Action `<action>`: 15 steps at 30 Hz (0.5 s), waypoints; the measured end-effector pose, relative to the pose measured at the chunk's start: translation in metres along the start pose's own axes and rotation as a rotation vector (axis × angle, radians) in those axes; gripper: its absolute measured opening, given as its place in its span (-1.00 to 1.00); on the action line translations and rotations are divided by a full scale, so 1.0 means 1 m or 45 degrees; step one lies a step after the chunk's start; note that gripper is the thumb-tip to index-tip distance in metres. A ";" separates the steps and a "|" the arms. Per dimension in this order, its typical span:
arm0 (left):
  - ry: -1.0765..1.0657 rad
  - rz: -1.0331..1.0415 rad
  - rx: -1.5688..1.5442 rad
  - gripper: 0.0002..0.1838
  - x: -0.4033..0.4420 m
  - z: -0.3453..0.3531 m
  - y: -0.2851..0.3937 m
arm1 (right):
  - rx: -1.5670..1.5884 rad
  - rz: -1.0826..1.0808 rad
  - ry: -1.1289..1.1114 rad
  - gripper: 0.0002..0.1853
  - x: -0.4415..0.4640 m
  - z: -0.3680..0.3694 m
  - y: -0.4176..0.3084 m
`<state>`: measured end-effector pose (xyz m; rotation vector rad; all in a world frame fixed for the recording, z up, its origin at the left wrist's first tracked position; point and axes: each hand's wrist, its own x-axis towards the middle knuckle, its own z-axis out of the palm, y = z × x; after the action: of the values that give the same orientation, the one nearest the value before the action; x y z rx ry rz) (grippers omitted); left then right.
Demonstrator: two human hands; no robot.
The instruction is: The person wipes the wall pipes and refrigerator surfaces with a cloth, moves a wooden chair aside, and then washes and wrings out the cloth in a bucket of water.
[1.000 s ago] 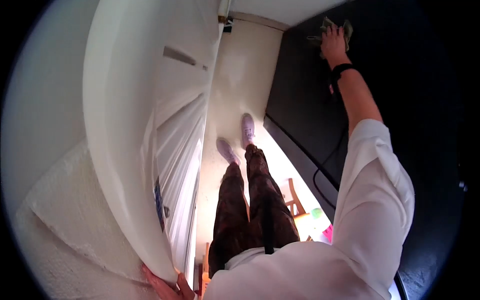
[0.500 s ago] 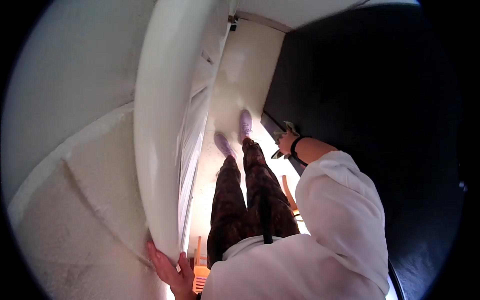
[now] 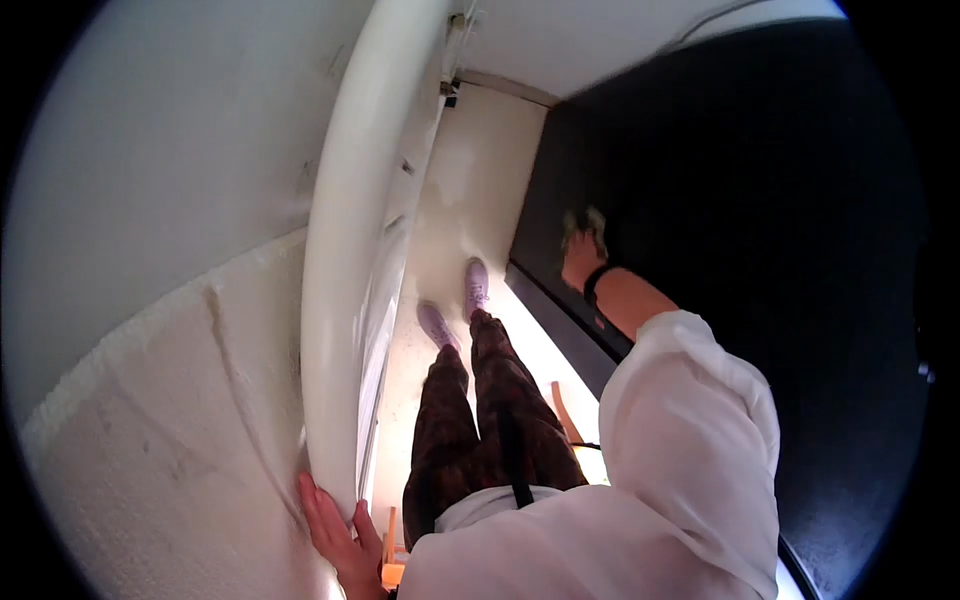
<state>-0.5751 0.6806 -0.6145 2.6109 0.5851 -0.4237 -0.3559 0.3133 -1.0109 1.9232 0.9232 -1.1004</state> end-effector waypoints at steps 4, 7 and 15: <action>-0.011 -0.002 -0.002 -0.34 0.000 0.016 -0.013 | -0.152 -0.151 -0.349 -0.43 0.062 -0.001 0.023; -0.013 -0.010 0.044 -0.30 -0.001 0.024 -0.027 | -0.420 0.259 -0.028 -0.40 0.088 -0.078 0.091; -0.114 -0.036 0.392 -0.22 -0.055 0.048 -0.090 | -0.118 0.209 -0.052 -0.54 0.188 -0.044 0.063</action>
<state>-0.6740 0.7136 -0.6660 2.8572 0.5656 -0.6848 -0.2149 0.3624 -1.1486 1.8580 0.7657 -0.9806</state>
